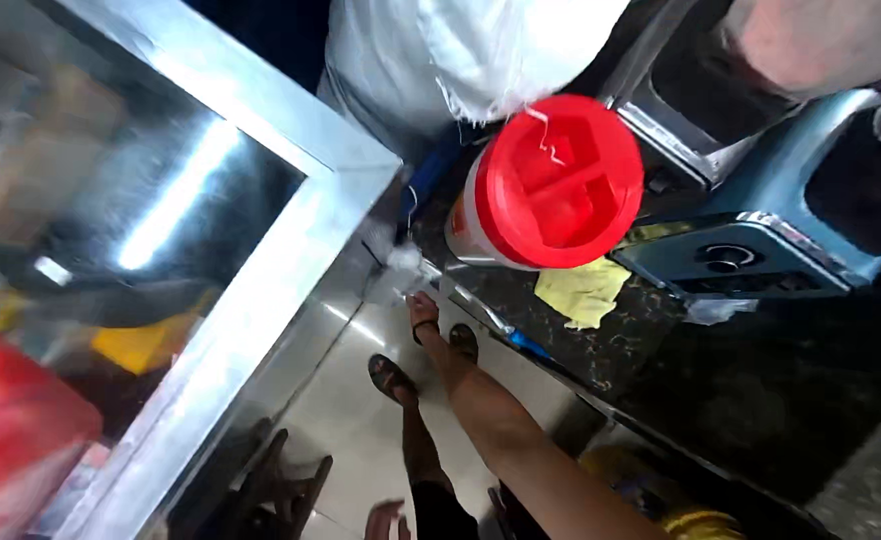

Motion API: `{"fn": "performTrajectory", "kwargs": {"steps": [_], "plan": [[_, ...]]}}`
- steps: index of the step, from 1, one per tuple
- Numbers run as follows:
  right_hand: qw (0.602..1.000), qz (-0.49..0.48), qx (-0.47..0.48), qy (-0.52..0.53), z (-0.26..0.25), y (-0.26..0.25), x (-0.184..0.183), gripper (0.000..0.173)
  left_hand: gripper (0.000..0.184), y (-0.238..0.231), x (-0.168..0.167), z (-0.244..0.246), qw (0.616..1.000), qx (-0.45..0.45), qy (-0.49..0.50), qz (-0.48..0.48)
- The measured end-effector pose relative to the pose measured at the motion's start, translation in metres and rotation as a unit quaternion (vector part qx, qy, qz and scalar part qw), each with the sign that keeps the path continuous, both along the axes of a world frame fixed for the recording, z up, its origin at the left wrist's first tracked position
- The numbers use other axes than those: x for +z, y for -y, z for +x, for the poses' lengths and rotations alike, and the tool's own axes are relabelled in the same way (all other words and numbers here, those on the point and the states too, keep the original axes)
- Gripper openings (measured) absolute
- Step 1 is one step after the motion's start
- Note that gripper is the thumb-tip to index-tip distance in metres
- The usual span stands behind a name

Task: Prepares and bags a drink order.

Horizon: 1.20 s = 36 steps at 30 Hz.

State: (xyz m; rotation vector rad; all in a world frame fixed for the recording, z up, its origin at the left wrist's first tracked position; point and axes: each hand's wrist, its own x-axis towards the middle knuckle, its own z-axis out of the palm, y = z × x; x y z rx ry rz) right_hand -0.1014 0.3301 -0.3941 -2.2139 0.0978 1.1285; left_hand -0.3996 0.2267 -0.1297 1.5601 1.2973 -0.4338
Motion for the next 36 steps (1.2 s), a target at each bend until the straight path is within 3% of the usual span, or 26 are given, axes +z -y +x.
{"fn": "performTrajectory", "kwargs": {"steps": [3,5,7,8,11,14,16,18,21,24,26,28,29,32,33,35,36], "plan": [[0.995,0.097,-0.02,-0.012,-0.015,0.045,0.024,0.038,0.024,-0.017,-0.082,0.04,0.983,-0.001,0.152,0.099],[0.986,0.167,-0.008,-0.027,-0.017,0.069,0.054,0.044,0.034,-0.049,-0.106,0.102,0.976,0.049,0.193,0.085],[0.98,0.193,0.02,-0.053,-0.017,0.086,0.091,0.055,0.053,-0.081,-0.109,0.158,0.979,0.133,0.154,-0.019],[0.98,0.187,0.036,-0.06,-0.017,0.088,0.107,0.055,0.052,-0.093,-0.112,0.177,0.976,0.16,0.134,-0.058],[0.973,0.175,0.062,-0.135,0.002,0.081,0.139,0.046,0.026,-0.116,-0.118,0.198,0.966,0.199,0.138,-0.084],[0.926,0.229,0.027,-0.298,0.029,0.086,0.139,0.031,0.019,-0.133,-0.107,0.192,0.952,0.236,0.157,-0.116],[0.919,0.226,-0.001,-0.322,0.038,0.088,0.133,0.029,0.017,-0.14,-0.11,0.181,0.955,0.224,0.164,-0.104],[0.955,0.176,-0.046,-0.234,0.047,0.092,0.123,0.033,0.015,-0.147,-0.119,0.167,0.965,0.206,0.158,-0.047],[0.989,0.132,-0.062,-0.02,0.051,0.105,0.1,0.028,0.017,-0.157,-0.132,0.149,0.977,0.172,0.103,0.072],[0.982,0.099,0.115,0.112,0.035,0.116,0.091,0.03,0.023,-0.162,-0.14,0.15,0.979,0.128,0.07,0.145],[0.963,-0.07,0.252,0.063,0.02,0.132,0.066,0.037,0.027,-0.161,-0.146,0.149,0.977,0.09,0.068,0.183],[0.952,-0.197,0.235,-0.02,0.006,0.151,0.04,0.039,0.033,-0.154,-0.154,0.146,0.975,0.063,0.068,0.202],[0.954,-0.216,0.205,-0.023,0.005,0.149,0.036,0.04,0.039,-0.158,-0.158,0.149,0.972,0.059,0.072,0.217],[0.964,-0.227,0.139,-0.013,-0.014,0.162,0.064,0.037,0.105,-0.139,-0.149,0.139,0.976,0.115,0.03,0.185],[0.966,-0.214,0.142,0.018,-0.019,0.165,0.078,0.037,0.104,-0.125,-0.14,0.141,0.969,0.147,-0.005,0.198],[0.961,-0.172,0.203,0.072,-0.037,0.181,0.108,0.035,0.071,-0.084,-0.116,0.154,0.962,0.189,-0.036,0.191],[0.955,-0.142,0.239,0.105,-0.051,0.194,0.123,0.034,0.059,-0.062,-0.11,0.163,0.972,0.187,-0.008,0.141]]}}
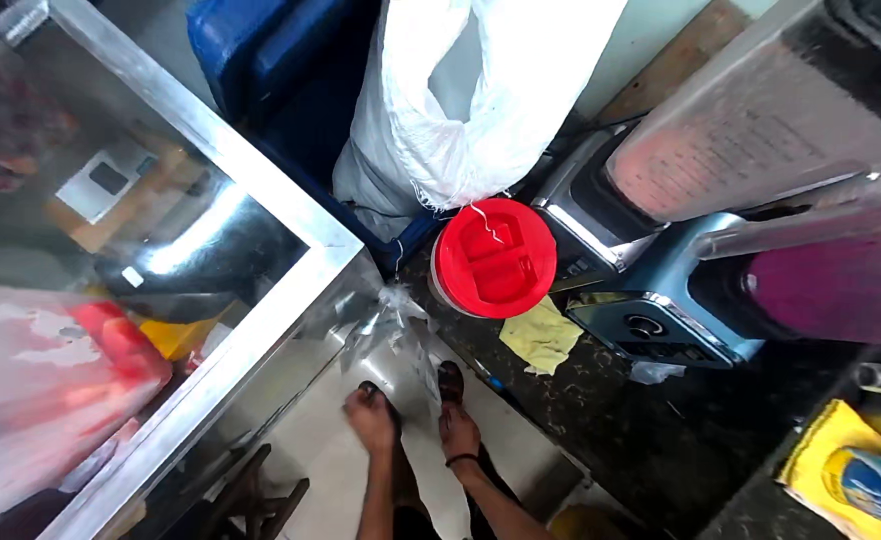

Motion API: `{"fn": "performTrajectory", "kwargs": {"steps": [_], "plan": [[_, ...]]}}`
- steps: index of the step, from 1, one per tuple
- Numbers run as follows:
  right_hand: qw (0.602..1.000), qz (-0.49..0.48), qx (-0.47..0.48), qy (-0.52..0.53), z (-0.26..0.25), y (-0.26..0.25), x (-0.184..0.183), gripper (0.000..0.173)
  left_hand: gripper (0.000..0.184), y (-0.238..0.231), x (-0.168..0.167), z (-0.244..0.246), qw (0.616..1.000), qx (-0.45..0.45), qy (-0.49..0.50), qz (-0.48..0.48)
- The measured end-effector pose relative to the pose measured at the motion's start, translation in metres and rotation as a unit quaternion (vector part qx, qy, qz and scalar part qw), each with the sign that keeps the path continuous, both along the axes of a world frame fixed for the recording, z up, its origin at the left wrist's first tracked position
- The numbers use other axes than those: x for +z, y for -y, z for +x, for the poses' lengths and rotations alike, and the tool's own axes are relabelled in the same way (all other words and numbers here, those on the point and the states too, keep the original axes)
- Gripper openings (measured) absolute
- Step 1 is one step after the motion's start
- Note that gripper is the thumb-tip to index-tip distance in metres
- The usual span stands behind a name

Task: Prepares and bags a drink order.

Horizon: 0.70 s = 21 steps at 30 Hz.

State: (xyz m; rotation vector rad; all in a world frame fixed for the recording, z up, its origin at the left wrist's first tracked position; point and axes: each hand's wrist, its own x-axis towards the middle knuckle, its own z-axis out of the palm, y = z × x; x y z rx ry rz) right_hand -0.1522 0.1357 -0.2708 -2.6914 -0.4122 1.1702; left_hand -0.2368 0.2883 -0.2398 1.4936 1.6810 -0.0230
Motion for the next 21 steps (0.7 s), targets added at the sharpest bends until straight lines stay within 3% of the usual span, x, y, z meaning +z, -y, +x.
{"fn": "performTrajectory", "kwargs": {"steps": [2,3,5,8,11,12,14,16,19,21], "plan": [[0.99,0.091,0.092,0.054,-0.027,0.022,0.029,0.027,0.065,0.028,-0.005,0.019,0.981,-0.035,0.092,-0.166],[0.975,0.153,0.133,0.09,-0.041,0.032,0.041,0.022,0.067,0.036,-0.008,0.026,0.962,0.002,0.119,-0.245],[0.951,0.231,0.187,0.084,-0.057,0.047,0.072,0.018,0.048,0.048,-0.013,0.026,0.939,0.112,0.137,-0.294],[0.954,0.182,0.205,-0.119,-0.026,0.041,0.129,0.035,0.033,0.042,0.016,0.006,0.944,0.131,0.165,-0.255],[0.958,0.239,0.024,-0.159,0.007,0.019,0.141,0.044,0.026,0.034,0.094,-0.027,0.901,0.175,0.275,-0.287],[0.935,0.258,-0.053,-0.235,0.01,0.007,0.136,0.049,0.024,0.035,0.116,-0.039,0.883,0.19,0.306,-0.302],[0.879,0.257,-0.131,-0.38,0.009,-0.02,0.13,0.045,0.026,0.042,0.141,-0.056,0.894,0.185,0.299,-0.278],[0.892,0.223,-0.096,-0.383,0.011,-0.048,0.129,0.031,0.033,0.043,0.139,-0.06,0.93,0.169,0.255,-0.207],[0.925,0.151,-0.053,-0.344,0.018,-0.052,0.125,0.037,0.042,0.04,0.119,-0.066,0.955,0.167,0.191,-0.151],[0.911,0.17,-0.06,-0.371,0.024,-0.045,0.124,0.035,0.036,0.033,0.114,-0.068,0.953,0.197,0.193,-0.123]]}}
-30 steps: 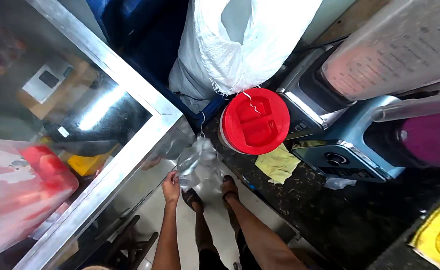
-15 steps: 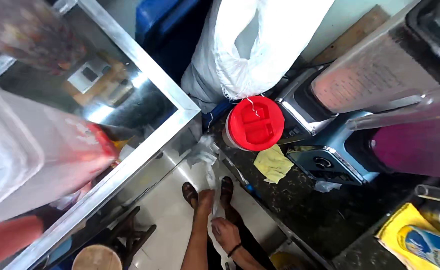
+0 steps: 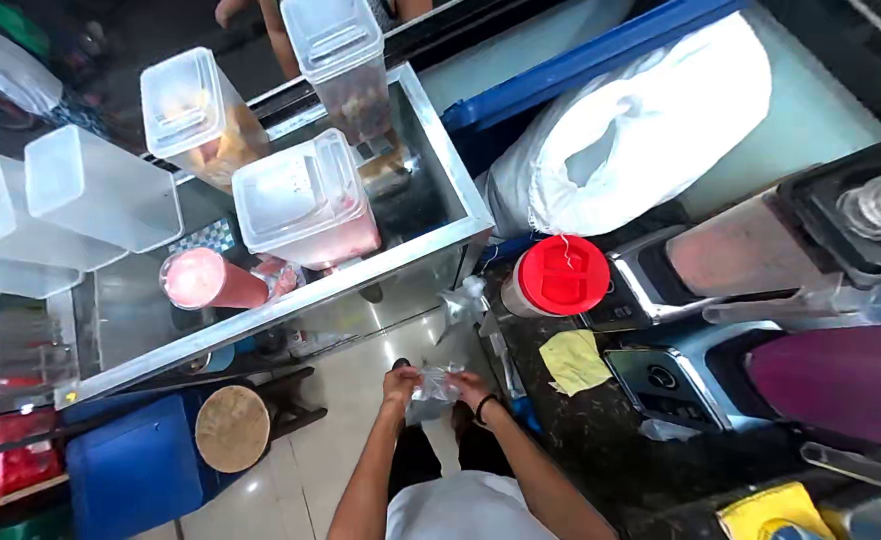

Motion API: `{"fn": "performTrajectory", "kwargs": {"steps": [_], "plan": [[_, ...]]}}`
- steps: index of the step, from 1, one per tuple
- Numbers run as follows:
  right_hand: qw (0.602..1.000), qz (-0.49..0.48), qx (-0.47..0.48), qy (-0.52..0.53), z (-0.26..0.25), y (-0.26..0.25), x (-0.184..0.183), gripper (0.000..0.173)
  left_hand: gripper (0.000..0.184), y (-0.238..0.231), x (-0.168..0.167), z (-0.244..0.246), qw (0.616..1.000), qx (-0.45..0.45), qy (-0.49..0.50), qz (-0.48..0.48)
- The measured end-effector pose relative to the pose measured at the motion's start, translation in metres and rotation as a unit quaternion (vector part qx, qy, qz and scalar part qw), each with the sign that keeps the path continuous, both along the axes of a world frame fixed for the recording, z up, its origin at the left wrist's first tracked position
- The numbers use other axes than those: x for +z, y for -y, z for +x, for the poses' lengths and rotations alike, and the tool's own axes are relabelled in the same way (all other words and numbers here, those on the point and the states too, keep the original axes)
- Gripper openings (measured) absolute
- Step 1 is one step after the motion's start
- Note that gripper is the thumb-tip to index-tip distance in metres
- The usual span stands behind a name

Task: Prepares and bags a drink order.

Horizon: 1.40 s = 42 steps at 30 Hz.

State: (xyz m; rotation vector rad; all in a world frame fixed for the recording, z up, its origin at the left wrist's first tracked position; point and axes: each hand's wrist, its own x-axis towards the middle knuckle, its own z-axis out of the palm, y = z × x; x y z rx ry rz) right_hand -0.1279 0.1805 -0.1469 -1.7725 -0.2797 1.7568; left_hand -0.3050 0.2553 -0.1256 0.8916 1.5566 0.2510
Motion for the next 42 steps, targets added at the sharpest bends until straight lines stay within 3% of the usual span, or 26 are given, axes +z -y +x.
{"fn": "performTrajectory", "kwargs": {"steps": [3,5,7,9,10,13,15,18,20,21,24,27,29,31,32,34,36,37,39,41,42], "plan": [[0.999,0.014,-0.009,-0.043,0.007,0.023,0.006,0.034,0.039,0.008,0.008,-0.012,0.996,0.067,0.026,0.045],[0.998,-0.06,0.015,-0.032,0.012,0.027,0.014,0.046,0.038,0.01,0.019,-0.02,0.995,0.071,0.034,0.068],[0.988,-0.081,0.077,0.107,0.018,0.027,0.032,0.051,0.036,0.019,0.035,-0.029,0.995,0.036,0.03,0.087],[0.948,0.058,0.144,0.278,0.021,0.01,0.067,0.045,0.035,0.021,0.057,-0.039,0.994,-0.002,0.022,0.108],[0.927,0.15,0.17,0.298,0.016,-0.003,0.084,0.042,0.035,0.021,0.07,-0.046,0.993,-0.007,0.027,0.116],[0.875,0.325,0.344,0.1,-0.014,-0.051,0.104,0.044,0.035,0.019,0.107,-0.066,0.991,-0.005,0.04,0.13],[0.822,0.348,0.45,-0.018,-0.043,-0.083,0.103,0.04,0.036,0.014,0.13,-0.086,0.99,-0.017,0.023,0.141],[0.769,0.332,0.543,-0.06,-0.084,-0.122,0.121,0.026,0.048,0.004,0.163,-0.127,0.981,-0.009,-0.049,0.188],[0.784,0.298,0.543,-0.017,-0.113,-0.136,0.145,0.026,0.067,0.003,0.181,-0.156,0.962,0.035,-0.115,0.245],[0.806,0.289,0.517,0.02,-0.129,-0.139,0.157,0.027,0.068,0.007,0.187,-0.168,0.945,0.072,-0.155,0.278],[0.845,0.311,0.429,0.067,-0.181,-0.142,0.187,0.022,0.032,0.026,0.201,-0.183,0.923,0.178,-0.2,0.276],[0.849,0.315,0.421,0.049,-0.236,-0.131,0.213,0.035,0.024,0.031,0.202,-0.2,0.933,0.297,-0.015,0.204],[0.867,0.293,0.4,0.043,-0.268,-0.125,0.221,0.044,0.015,0.028,0.201,-0.225,0.896,0.402,0.101,0.162],[0.908,0.242,0.341,-0.027,-0.296,-0.127,0.227,0.045,0.015,0.025,0.2,-0.256,0.862,0.462,0.151,0.145],[0.929,0.198,0.302,-0.077,-0.309,-0.132,0.233,0.04,0.015,0.025,0.196,-0.274,0.865,0.451,0.136,0.175],[0.955,0.106,0.205,-0.185,-0.329,-0.144,0.243,0.026,0.012,0.032,0.185,-0.314,0.89,0.346,0.033,0.294],[0.955,0.058,0.133,-0.258,-0.342,-0.16,0.246,0.022,0.02,0.043,0.178,-0.36,0.896,0.228,-0.052,0.379],[0.951,0.046,0.133,-0.277,-0.349,-0.168,0.249,0.024,0.02,0.044,0.179,-0.38,0.893,0.218,-0.046,0.392],[0.937,0.056,0.201,-0.279,-0.365,-0.174,0.256,0.023,0.021,0.037,0.185,-0.407,0.875,0.306,0.043,0.373],[0.914,0.147,0.281,-0.255,-0.385,-0.173,0.259,0.02,0.031,0.023,0.199,-0.416,0.84,0.409,0.144,0.326],[0.899,0.211,0.308,-0.229,-0.397,-0.174,0.258,0.019,0.044,0.016,0.21,-0.417,0.839,0.412,0.167,0.315]]}}
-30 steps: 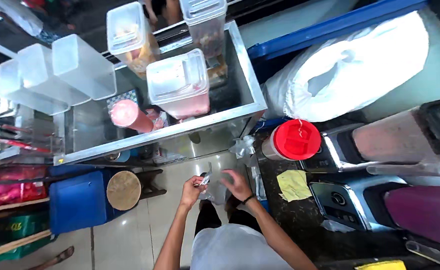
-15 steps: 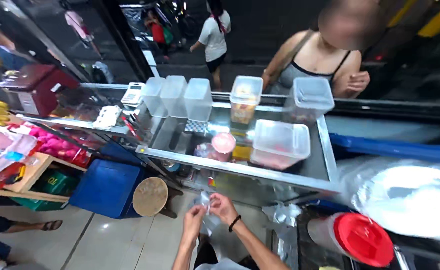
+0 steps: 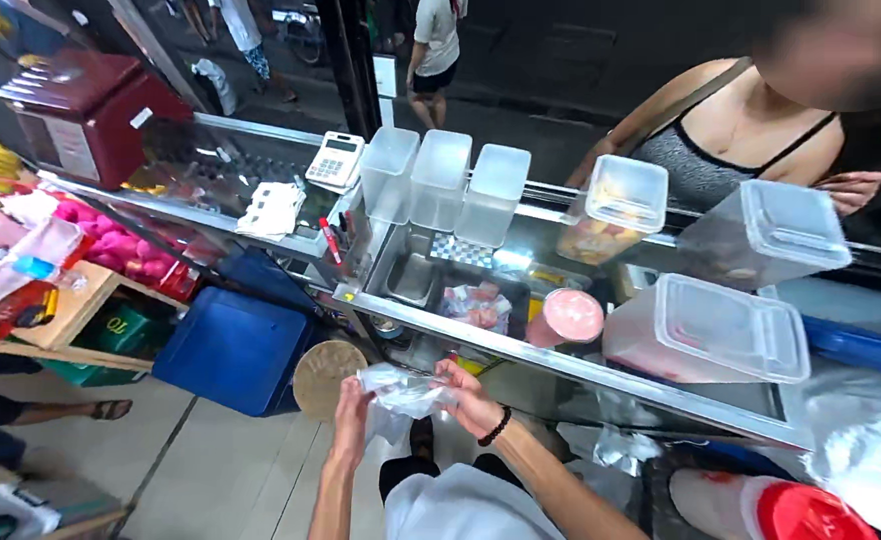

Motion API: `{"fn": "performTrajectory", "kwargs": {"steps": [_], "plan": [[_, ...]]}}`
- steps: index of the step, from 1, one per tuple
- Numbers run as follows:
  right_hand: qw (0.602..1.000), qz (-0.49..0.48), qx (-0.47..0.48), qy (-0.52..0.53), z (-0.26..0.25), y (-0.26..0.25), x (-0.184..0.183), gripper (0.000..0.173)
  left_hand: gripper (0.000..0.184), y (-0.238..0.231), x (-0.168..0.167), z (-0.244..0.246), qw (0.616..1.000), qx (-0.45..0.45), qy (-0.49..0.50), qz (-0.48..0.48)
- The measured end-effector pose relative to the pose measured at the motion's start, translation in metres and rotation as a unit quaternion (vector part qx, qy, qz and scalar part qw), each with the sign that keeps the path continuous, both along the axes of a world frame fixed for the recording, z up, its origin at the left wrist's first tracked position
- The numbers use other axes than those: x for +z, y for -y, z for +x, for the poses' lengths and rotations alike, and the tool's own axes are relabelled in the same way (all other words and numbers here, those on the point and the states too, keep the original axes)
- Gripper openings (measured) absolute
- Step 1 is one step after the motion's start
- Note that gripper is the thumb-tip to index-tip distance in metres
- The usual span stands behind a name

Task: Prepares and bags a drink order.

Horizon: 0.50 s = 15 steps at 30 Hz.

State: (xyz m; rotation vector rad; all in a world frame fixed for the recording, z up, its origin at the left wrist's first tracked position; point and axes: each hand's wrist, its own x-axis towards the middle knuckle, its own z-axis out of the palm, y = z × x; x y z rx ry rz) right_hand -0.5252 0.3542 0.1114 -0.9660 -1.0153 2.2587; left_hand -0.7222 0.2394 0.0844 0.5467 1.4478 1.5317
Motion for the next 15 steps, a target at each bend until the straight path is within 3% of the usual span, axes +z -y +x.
{"fn": "performTrajectory", "kwargs": {"steps": [2,3,6,9,10,12,13,14,15], "plan": [[0.995,0.103,0.01,-0.011,-0.018,-0.007,0.0,0.019,0.071,-0.021,0.025,0.01,1.0,-0.01,-0.004,-0.016],[0.996,0.079,0.008,-0.045,-0.022,-0.009,0.004,0.018,0.076,-0.03,0.034,0.017,1.0,0.01,-0.012,-0.026],[0.986,-0.058,-0.055,-0.145,-0.023,-0.02,0.02,0.021,0.053,-0.035,0.03,0.017,0.99,0.079,-0.112,-0.032],[0.994,0.032,-0.037,-0.1,-0.008,-0.038,0.029,0.035,0.025,-0.022,0.016,0.002,0.953,0.156,-0.248,-0.069],[0.993,0.113,0.015,-0.019,0.0,-0.045,0.03,0.04,0.024,-0.014,0.016,-0.005,0.954,0.175,-0.228,-0.083],[0.923,0.27,0.195,0.191,0.01,-0.064,0.028,0.046,0.025,-0.004,0.034,-0.016,0.982,0.164,-0.036,-0.081],[0.884,0.295,0.263,0.248,0.011,-0.07,0.027,0.039,0.028,0.001,0.045,-0.017,0.987,0.122,0.096,-0.051],[0.881,0.275,0.292,0.253,0.012,-0.073,0.024,0.035,0.03,0.008,0.047,-0.015,0.98,0.058,0.187,-0.012],[0.918,0.21,0.262,0.209,0.013,-0.073,0.022,0.032,0.03,0.014,0.043,-0.013,0.974,-0.014,0.226,0.014]]}}
